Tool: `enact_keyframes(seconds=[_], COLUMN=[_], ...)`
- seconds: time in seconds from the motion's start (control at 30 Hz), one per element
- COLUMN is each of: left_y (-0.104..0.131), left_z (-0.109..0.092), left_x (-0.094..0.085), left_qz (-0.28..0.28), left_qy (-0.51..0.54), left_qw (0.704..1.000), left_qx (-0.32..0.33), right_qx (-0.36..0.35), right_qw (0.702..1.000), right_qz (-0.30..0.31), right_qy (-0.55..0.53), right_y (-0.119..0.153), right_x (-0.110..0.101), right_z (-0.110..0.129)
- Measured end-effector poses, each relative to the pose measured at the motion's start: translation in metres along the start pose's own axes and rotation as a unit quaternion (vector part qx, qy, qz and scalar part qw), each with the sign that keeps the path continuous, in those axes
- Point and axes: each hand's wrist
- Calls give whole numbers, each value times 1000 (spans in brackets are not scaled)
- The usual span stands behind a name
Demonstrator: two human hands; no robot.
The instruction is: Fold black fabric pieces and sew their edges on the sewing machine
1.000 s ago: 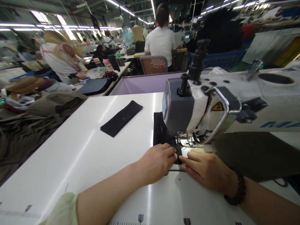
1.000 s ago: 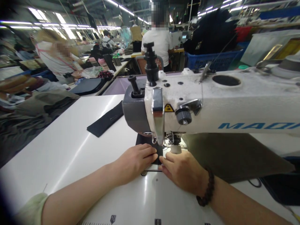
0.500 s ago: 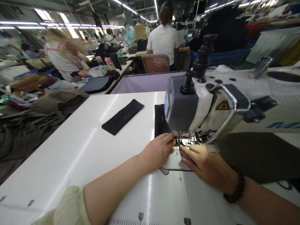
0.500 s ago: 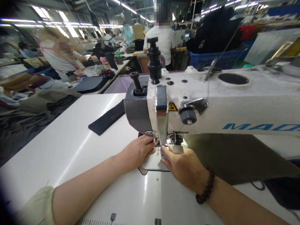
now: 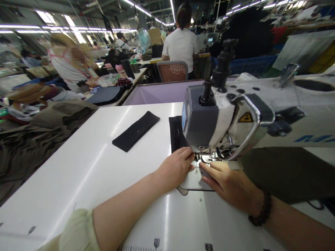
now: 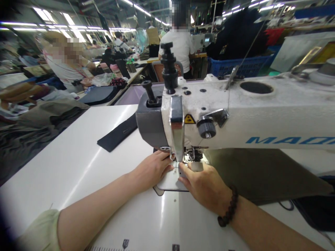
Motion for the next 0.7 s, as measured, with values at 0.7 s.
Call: enact_keyframes(seconds=[0.7], left_y=[8], left_z=[-21], left_x=[-11], left_qz=[82], left_qy=[-104], left_qw=[991], left_qx=[23], right_qx=[-37], right_qw=[999], right_qz=[-13], right_qy=[-24], right_y=[2], right_x=[6], right_z=[-6])
Point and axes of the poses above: each hand's wrist, its own y-axis away from the middle knuckle, its own x-axis out of the palm, z = x × y, and after that the axes turned 5 degrees about x, right-handed
